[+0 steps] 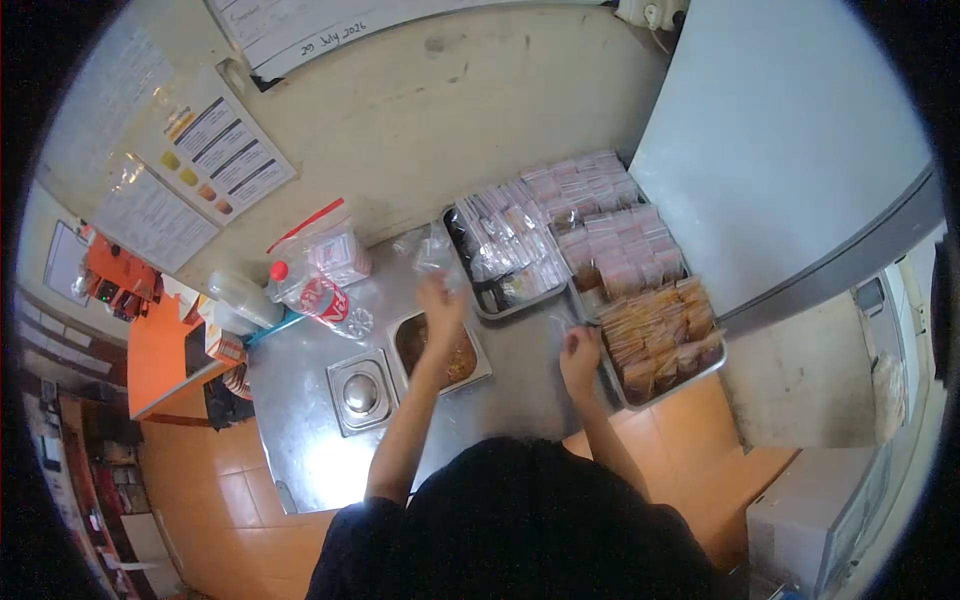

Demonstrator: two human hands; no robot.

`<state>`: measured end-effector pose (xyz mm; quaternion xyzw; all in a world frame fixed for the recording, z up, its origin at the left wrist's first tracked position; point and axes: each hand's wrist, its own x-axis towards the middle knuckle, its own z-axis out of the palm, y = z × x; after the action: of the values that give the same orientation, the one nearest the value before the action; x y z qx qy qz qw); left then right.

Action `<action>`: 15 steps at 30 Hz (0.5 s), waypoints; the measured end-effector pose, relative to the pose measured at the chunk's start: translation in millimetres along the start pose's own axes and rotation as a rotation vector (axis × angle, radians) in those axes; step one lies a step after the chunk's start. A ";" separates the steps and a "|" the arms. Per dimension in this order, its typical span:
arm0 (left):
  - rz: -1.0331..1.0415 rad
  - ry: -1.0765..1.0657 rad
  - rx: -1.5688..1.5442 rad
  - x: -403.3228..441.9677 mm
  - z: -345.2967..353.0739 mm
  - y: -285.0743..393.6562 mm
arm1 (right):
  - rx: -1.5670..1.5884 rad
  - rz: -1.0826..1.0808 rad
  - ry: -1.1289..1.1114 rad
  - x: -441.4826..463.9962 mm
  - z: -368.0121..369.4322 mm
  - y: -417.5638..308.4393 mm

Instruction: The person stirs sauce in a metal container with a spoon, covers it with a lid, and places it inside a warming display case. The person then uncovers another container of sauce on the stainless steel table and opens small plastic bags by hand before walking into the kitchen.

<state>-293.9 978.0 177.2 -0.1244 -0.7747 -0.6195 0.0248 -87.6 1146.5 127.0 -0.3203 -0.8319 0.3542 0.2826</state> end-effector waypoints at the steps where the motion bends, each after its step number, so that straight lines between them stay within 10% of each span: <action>1: 0.024 -0.138 0.035 -18.2 15.1 -14.8 | 0.081 0.002 0.041 -0.6 -7.3 -8.8; 6: -0.161 -0.817 -0.223 -100.2 53.8 43.7 | 0.004 -0.300 0.081 -19.0 -37.6 -78.7; 15: 0.120 -0.638 -0.142 -105.8 56.4 45.5 | 0.377 -0.007 -0.128 -6.9 -64.3 -57.1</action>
<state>-174.8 1024.4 187.2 -0.3589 -0.6894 -0.5994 -0.1912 -57.3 1136.6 207.2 -0.2355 -0.7683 0.5224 0.2853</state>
